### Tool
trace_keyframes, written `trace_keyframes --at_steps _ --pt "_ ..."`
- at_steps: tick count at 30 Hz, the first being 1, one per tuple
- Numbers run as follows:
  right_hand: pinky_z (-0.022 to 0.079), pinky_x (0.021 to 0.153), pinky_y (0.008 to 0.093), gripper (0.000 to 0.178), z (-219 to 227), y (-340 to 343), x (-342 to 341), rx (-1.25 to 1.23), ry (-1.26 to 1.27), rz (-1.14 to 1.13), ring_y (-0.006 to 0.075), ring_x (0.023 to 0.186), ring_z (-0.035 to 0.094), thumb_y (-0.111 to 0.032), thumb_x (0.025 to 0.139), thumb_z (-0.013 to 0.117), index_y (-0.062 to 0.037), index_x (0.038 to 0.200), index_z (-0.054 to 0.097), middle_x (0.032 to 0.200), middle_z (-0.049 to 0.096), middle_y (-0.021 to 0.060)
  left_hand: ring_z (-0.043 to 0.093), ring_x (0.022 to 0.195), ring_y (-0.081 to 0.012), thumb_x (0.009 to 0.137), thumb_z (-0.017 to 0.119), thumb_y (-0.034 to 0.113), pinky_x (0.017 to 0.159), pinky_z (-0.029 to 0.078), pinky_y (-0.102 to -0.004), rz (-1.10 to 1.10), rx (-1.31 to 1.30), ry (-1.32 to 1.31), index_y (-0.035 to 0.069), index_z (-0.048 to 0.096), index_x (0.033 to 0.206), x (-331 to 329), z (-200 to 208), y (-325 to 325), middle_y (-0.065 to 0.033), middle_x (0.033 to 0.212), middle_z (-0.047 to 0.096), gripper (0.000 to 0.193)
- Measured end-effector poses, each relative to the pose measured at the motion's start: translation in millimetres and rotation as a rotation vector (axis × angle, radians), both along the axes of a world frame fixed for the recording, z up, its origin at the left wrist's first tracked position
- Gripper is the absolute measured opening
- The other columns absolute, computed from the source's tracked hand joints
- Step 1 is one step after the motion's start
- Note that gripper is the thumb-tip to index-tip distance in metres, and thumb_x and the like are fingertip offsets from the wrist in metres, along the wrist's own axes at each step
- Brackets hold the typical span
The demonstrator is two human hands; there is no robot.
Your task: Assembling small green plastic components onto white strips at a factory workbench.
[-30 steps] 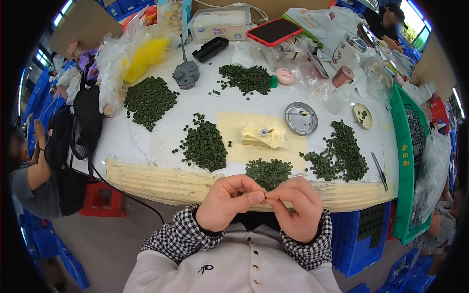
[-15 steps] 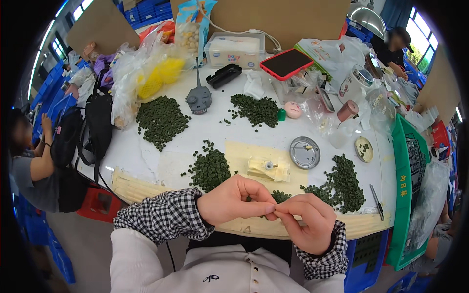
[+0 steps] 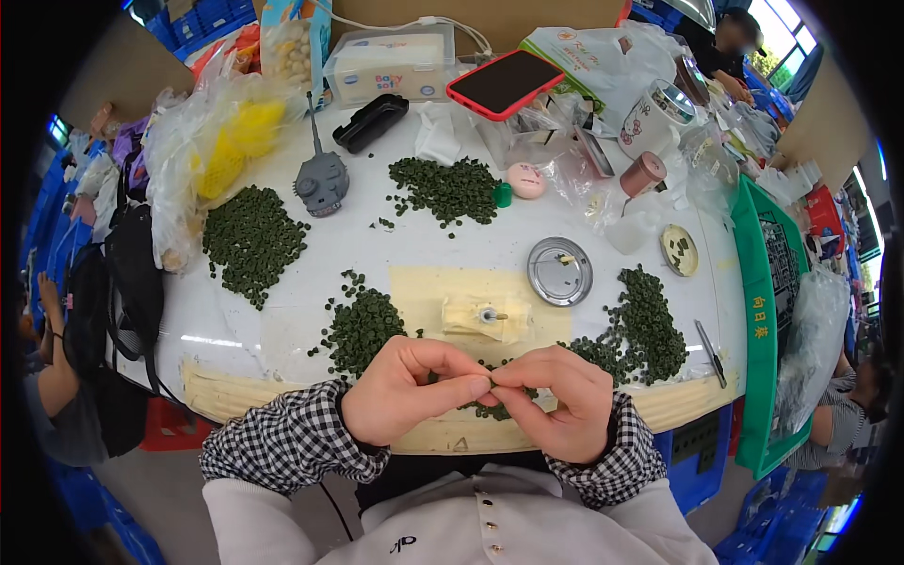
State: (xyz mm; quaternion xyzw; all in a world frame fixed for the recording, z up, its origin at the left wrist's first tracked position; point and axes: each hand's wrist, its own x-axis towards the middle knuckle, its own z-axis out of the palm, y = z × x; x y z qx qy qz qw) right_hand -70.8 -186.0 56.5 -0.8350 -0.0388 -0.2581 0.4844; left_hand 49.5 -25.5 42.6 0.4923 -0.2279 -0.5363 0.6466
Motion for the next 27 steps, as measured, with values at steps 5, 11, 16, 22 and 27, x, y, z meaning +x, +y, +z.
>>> trace_keyframes --at_steps 5,11,16,22,27 --pt "0.052 0.058 0.0244 0.018 -5.0 1.9 2.0 -0.05 -0.043 -0.015 0.0166 0.067 0.065 0.007 0.073 0.068 0.0011 0.089 0.064 0.078 0.065 0.0094 0.062 0.079 -0.0087 0.088 0.06 0.01 0.073 0.048 -0.0218 0.024 -0.011 -0.053 -0.003 0.066 0.094 -0.5 2.4 0.4 -0.0081 0.086 0.069 0.015" --pt "0.052 0.059 0.0248 0.018 -6.4 2.5 6.4 -0.045 -0.014 -0.027 0.0178 0.068 0.065 0.007 0.072 0.069 0.0008 0.088 0.064 0.079 0.065 0.0104 0.061 0.079 -0.0072 0.089 0.059 0.01 0.073 0.047 -0.0215 0.042 0.014 -0.138 -0.002 0.066 0.096 2.6 6.0 1.0 -0.007 0.087 0.069 0.016" --pt "0.052 0.061 0.0247 0.018 -6.6 1.5 3.9 -0.053 -0.006 -0.031 0.018 0.068 0.065 0.007 0.072 0.069 0.0006 0.089 0.065 0.079 0.065 0.0105 0.06 0.078 -0.0066 0.089 0.06 0.011 0.073 0.047 -0.0207 0.043 0.009 -0.101 -0.001 0.066 0.096 0.6 4.2 -0.3 -0.0062 0.087 0.068 0.016" --pt "0.053 0.063 0.0242 0.016 -6.6 -0.1 -0.6 0.008 0.025 -0.013 0.0173 0.072 0.066 0.008 0.075 0.065 0.0024 0.09 0.064 0.082 0.065 0.0116 0.058 0.075 -0.004 0.089 0.06 0.011 0.069 0.045 -0.0187 0.065 -0.001 -0.161 -0.001 0.066 0.096 -1.4 0.0 -2.2 -0.0053 0.087 0.068 0.015" --pt "0.054 0.067 0.0243 0.014 -5.5 -2.1 -1.8 0.144 0.108 0.054 0.0169 0.077 0.067 0.008 0.078 0.063 0.0039 0.091 0.063 0.086 0.065 0.0127 0.049 0.063 0.0 0.086 0.062 0.007 0.057 0.041 -0.0161 0.104 -0.037 -0.256 -0.002 0.066 0.095 -6.1 -8.3 0.3 -0.0029 0.084 0.068 0.013"
